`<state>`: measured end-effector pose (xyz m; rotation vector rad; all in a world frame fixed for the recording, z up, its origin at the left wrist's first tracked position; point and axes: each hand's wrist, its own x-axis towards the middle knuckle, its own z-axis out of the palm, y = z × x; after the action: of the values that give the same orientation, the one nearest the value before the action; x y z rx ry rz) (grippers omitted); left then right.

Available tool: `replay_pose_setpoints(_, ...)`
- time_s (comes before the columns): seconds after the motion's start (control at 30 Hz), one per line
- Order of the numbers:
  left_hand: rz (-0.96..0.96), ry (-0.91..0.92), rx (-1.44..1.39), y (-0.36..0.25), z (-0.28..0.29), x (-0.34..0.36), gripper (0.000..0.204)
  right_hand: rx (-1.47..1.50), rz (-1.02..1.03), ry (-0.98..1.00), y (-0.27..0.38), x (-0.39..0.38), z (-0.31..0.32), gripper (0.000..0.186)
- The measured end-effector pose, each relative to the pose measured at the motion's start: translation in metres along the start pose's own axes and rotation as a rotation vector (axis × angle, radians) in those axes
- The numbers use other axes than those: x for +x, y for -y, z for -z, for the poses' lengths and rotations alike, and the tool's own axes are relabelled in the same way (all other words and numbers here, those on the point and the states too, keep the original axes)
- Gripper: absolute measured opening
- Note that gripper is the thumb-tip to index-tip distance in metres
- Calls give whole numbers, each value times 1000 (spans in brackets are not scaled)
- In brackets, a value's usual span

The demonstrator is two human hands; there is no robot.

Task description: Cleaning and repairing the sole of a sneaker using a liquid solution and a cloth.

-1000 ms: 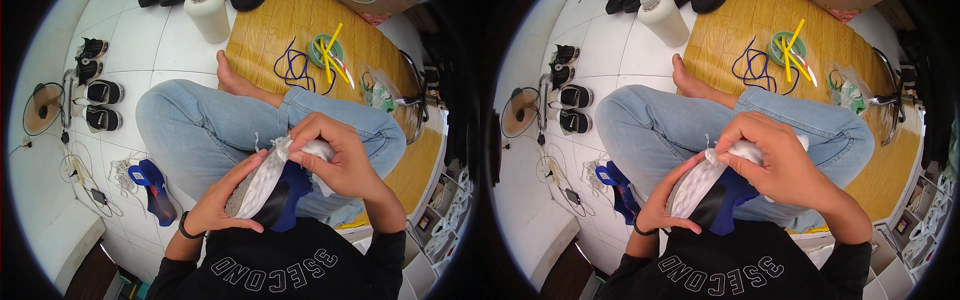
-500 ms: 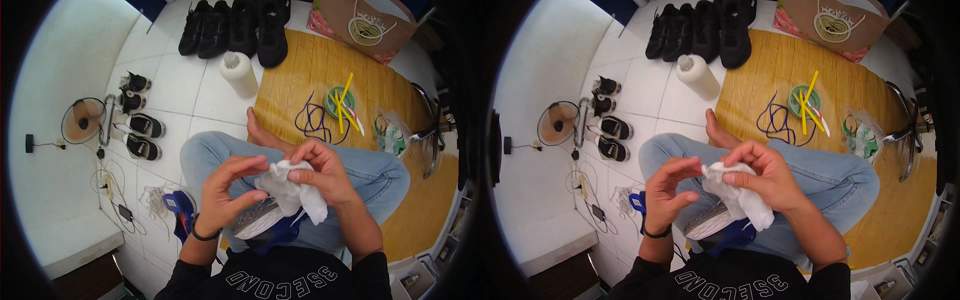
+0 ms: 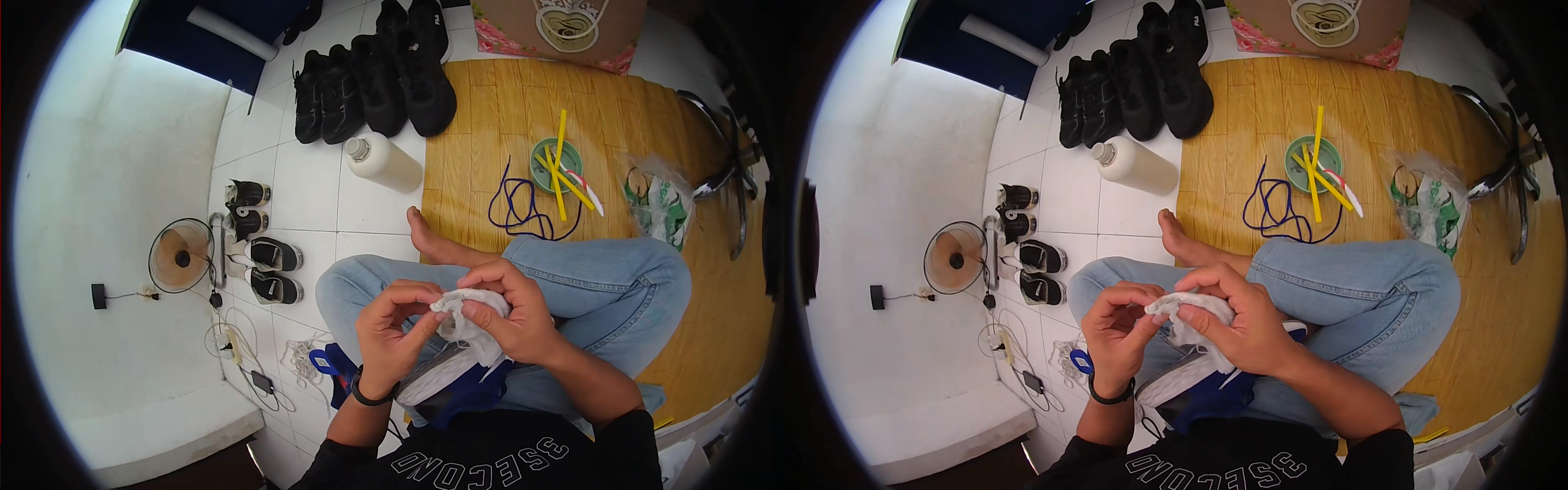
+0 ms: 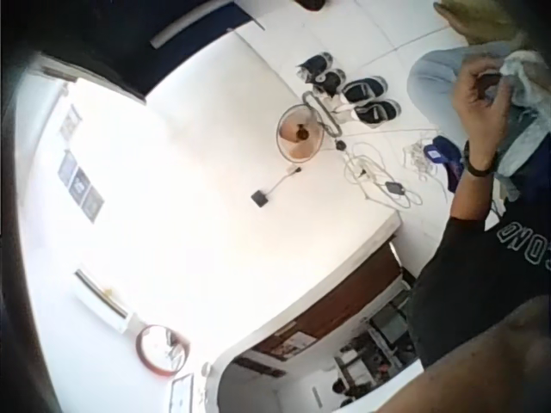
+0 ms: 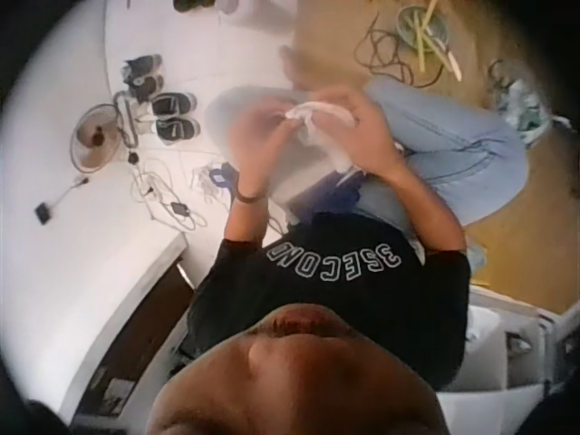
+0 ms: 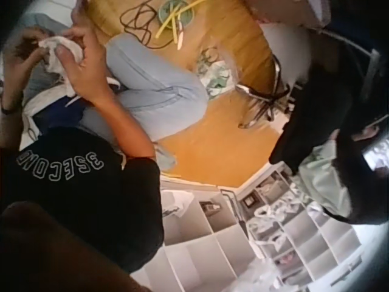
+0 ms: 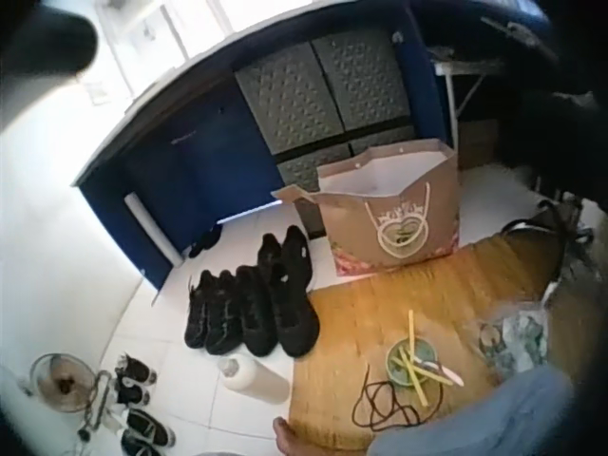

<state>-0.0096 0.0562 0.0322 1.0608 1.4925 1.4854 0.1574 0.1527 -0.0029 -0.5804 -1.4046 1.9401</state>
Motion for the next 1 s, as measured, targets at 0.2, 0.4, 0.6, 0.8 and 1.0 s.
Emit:
replay_pose_setpoints(0.2,4,9,-215,-4,-7,3,25,-202,158,-20,8,1,4,19)
replay_pose_setpoints(0.4,40,-11,-82,-8,-3,0,23,-250,137,64,11,0,10,18)
replay_pose_setpoints(0.6,163,84,-108,-18,-1,-1,20,31,38,34,14,-4,-1,21)
replay_pose_setpoints(0.8,184,191,-44,-23,-2,2,18,127,45,140,19,-4,7,24)
replay_pose_setpoints(1.0,153,176,-2,-17,-5,7,19,12,161,120,17,1,4,19)
